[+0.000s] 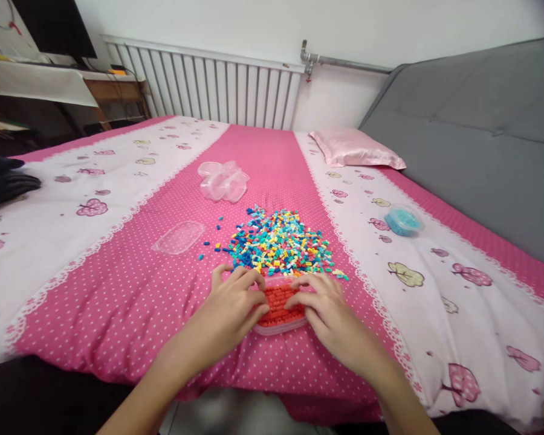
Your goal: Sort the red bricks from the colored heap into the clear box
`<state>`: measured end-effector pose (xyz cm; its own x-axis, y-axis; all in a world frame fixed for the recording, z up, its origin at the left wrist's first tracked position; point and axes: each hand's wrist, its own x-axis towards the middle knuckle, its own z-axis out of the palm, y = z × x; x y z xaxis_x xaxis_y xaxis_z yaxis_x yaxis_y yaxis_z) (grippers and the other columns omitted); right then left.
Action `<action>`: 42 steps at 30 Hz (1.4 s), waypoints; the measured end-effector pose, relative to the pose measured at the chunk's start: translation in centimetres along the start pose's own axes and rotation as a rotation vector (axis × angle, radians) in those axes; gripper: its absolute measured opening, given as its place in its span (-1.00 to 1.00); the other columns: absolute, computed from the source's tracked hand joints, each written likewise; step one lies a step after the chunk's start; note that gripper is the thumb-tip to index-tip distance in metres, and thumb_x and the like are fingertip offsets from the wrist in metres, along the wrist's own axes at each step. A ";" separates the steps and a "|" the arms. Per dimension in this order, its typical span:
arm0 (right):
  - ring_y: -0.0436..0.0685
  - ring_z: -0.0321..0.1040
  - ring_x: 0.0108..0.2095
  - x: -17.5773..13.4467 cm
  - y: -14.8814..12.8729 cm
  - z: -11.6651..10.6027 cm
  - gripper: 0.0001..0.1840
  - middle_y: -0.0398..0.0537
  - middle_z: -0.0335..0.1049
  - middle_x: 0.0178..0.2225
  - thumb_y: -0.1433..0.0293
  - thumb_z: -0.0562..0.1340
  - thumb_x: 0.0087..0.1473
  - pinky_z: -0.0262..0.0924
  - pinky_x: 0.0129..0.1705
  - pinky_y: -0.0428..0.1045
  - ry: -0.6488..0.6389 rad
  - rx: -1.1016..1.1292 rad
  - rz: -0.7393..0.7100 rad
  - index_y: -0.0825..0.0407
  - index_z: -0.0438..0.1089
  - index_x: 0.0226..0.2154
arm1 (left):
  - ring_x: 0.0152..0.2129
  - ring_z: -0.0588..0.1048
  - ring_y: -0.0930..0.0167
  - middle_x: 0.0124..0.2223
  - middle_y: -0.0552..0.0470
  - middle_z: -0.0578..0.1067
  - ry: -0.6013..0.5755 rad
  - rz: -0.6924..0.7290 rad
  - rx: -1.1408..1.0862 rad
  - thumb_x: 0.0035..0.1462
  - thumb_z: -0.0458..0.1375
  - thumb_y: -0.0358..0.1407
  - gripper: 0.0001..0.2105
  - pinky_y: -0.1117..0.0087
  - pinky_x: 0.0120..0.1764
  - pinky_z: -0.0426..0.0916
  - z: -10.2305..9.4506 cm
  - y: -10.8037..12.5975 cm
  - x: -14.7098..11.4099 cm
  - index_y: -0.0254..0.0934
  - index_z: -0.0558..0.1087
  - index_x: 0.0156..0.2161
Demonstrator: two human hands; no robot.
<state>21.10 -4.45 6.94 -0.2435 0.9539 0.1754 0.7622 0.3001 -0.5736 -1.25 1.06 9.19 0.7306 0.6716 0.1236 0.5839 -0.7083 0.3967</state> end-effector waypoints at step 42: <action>0.25 0.13 0.16 0.3 -0.1 0.2 -0.43 -0.05 0.34 0.08 0.69 0.05 0.16 0.08 0.24 0.31 -0.015 0.121 -0.019 -0.20 0.58 -0.12 | 0.05 0.30 0.20 0.06 -0.01 0.40 0.046 -0.012 -0.015 0.40 0.04 -0.31 -0.79 -0.05 0.14 0.06 0.4 -0.4 0.2 -0.10 0.54 -0.16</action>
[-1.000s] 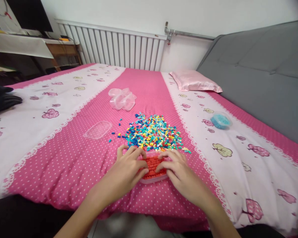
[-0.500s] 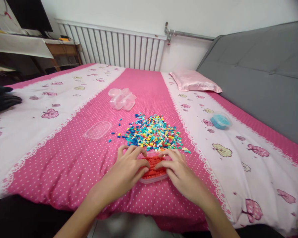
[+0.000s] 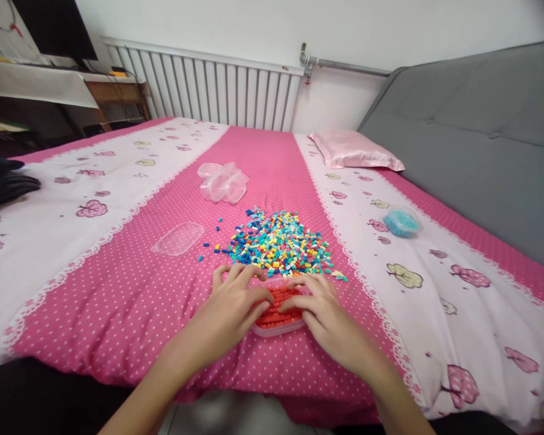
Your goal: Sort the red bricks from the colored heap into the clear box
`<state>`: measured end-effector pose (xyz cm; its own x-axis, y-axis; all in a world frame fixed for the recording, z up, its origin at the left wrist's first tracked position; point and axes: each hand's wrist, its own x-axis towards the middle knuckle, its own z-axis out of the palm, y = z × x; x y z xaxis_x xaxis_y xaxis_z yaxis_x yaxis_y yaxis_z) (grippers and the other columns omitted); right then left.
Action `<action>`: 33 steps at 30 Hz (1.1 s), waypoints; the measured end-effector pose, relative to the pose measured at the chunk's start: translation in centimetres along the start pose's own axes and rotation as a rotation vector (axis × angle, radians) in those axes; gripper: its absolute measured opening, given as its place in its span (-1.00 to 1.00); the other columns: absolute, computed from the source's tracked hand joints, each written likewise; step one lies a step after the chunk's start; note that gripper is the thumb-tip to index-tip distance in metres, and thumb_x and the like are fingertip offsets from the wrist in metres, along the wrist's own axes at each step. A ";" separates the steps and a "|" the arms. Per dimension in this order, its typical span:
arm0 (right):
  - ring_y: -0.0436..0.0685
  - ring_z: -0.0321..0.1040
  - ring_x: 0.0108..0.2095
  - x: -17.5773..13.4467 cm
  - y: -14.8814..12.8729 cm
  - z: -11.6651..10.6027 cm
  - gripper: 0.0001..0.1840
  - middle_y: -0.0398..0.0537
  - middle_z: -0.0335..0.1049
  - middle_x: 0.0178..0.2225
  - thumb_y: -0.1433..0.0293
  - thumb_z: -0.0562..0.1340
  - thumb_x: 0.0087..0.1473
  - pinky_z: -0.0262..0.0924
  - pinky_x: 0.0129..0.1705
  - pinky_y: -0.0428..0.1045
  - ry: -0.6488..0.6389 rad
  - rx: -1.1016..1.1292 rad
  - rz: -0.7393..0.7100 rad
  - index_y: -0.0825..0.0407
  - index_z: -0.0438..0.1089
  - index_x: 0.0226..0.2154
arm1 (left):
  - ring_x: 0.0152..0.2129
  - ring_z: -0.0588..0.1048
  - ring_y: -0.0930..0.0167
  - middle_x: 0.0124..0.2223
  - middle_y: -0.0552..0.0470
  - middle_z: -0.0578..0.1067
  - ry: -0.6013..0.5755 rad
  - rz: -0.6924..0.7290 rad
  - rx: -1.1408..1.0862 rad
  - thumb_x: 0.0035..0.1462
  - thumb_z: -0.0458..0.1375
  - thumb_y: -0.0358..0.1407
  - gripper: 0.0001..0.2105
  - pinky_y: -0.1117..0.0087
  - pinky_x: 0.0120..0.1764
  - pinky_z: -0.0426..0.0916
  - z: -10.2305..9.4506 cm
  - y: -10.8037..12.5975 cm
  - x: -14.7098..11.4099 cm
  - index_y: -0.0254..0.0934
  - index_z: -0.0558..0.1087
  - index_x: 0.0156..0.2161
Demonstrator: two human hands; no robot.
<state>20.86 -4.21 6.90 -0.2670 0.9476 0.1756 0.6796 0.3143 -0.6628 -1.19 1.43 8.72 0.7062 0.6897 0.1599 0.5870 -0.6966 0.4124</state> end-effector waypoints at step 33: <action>0.22 0.43 -0.13 10.2 10.7 -2.3 -0.69 0.00 0.64 -0.21 0.59 0.26 0.15 0.12 0.03 0.09 0.272 -0.406 0.214 -0.10 0.65 -0.24 | -0.02 0.35 0.19 -0.04 -0.08 0.48 0.727 -0.265 -0.087 0.40 -0.08 -0.13 -0.67 0.04 0.10 0.19 4.9 -7.8 1.4 -0.16 0.48 -0.02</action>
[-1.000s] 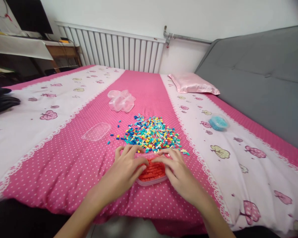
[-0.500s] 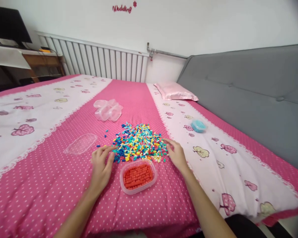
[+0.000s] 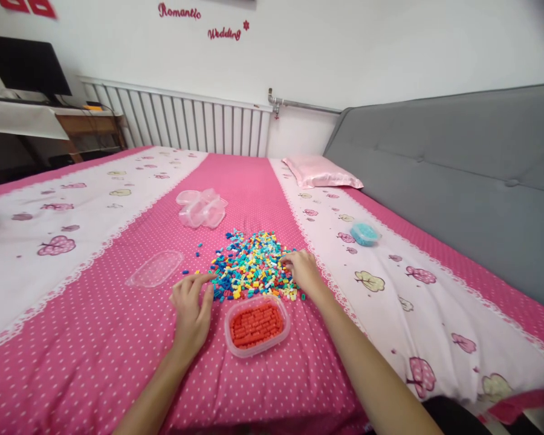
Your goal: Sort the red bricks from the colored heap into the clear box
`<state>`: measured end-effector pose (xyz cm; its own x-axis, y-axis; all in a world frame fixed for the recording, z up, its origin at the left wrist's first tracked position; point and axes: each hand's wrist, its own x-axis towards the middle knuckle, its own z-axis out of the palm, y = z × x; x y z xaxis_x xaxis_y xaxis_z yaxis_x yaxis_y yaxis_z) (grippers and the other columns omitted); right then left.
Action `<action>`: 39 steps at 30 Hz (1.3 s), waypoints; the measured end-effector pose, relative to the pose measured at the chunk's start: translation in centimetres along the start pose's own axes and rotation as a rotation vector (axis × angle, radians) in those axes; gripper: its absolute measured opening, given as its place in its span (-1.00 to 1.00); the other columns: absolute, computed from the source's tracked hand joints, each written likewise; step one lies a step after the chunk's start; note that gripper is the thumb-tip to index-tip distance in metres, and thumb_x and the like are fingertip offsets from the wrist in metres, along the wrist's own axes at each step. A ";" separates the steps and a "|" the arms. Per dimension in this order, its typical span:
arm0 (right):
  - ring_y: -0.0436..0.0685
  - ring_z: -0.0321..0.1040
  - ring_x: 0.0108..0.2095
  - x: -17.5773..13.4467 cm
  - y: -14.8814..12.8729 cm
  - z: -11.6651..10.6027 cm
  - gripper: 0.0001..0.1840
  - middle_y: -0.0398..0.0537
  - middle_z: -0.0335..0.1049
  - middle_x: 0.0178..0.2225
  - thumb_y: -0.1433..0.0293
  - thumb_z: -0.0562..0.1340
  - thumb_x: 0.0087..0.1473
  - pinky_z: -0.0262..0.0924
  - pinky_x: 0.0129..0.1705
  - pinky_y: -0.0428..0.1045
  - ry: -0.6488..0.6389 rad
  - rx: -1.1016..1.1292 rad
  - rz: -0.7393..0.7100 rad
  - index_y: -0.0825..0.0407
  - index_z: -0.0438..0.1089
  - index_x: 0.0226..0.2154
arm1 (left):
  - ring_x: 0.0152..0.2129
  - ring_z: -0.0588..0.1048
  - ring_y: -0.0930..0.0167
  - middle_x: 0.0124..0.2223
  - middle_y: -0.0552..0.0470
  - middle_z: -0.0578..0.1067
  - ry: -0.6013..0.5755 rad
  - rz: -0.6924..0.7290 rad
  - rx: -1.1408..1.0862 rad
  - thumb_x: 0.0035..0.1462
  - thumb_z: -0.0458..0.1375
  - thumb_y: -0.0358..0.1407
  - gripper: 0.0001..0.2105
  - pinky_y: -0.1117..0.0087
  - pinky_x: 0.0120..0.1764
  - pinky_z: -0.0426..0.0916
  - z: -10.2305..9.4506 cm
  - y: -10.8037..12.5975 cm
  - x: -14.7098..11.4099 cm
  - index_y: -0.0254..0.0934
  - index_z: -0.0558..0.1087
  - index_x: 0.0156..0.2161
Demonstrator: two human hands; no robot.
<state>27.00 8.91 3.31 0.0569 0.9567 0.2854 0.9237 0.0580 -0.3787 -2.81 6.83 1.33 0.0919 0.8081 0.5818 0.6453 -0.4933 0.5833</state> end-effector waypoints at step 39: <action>0.17 0.53 -0.16 0.5 -1.4 1.3 -0.84 -0.06 0.62 -0.21 0.32 0.37 0.09 0.38 -0.06 0.10 -0.039 0.943 -0.032 -0.09 0.59 -0.21 | -0.26 0.46 0.36 -0.34 0.07 0.59 -0.208 0.401 -0.205 0.26 0.28 -0.23 -0.91 0.30 -0.13 0.27 6.8 3.6 8.5 -0.17 0.60 -0.22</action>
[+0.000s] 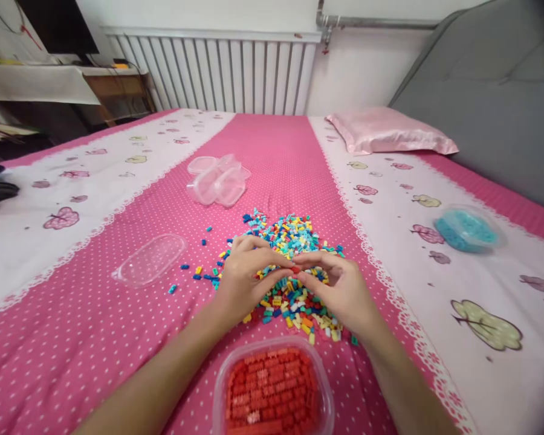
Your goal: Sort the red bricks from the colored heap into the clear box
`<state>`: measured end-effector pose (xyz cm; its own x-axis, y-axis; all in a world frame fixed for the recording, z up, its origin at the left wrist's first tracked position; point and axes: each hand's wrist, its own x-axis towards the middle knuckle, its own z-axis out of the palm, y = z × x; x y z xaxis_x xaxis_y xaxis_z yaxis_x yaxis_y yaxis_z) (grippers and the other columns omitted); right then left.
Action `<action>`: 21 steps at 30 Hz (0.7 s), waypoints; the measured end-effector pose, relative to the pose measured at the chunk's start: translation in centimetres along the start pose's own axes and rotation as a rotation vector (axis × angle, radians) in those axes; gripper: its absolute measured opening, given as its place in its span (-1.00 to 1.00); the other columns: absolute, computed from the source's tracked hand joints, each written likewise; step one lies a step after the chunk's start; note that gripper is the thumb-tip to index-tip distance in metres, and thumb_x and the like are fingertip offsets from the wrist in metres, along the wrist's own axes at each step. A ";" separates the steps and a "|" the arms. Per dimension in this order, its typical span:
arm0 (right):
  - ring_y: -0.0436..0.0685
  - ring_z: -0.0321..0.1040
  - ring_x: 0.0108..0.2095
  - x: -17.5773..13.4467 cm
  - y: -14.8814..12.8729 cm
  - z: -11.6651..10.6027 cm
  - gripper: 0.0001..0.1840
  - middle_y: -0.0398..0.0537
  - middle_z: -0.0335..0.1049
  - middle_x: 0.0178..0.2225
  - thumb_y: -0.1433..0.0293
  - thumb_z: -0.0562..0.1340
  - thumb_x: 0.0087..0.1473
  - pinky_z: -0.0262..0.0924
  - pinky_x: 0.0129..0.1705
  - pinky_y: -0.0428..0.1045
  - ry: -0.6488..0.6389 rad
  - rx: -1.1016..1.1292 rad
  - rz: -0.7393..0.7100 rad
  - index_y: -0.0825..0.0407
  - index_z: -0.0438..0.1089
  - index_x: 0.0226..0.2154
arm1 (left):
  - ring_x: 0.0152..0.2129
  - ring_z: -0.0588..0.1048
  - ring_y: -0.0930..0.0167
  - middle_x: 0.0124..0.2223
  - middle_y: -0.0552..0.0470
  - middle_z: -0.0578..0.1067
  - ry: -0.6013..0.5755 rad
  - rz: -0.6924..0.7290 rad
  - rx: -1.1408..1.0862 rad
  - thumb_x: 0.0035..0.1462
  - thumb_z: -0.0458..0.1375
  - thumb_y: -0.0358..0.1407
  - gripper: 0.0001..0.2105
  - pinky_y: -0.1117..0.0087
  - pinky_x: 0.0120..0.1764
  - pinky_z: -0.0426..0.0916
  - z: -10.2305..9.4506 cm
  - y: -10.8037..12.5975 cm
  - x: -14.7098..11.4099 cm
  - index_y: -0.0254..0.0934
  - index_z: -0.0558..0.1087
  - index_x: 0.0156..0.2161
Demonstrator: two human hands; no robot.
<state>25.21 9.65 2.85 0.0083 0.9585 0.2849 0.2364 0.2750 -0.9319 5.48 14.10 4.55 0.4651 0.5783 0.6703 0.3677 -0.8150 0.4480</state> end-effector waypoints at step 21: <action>0.08 0.45 -0.26 -0.8 -0.8 0.5 -0.79 -0.20 0.56 -0.33 0.51 0.37 0.04 0.32 -0.15 0.03 0.138 -0.004 -0.254 -0.15 0.59 -0.31 | -0.29 0.46 0.35 -0.36 0.06 0.57 0.090 0.021 -0.019 0.28 0.23 -0.15 -0.83 0.27 -0.13 0.26 0.5 0.6 -0.5 -0.17 0.59 -0.27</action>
<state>24.56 8.72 3.29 0.0799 0.8396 0.5374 0.2519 0.5046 -0.8258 5.93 13.34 4.17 0.3984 0.5556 0.7298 0.3428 -0.8282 0.4434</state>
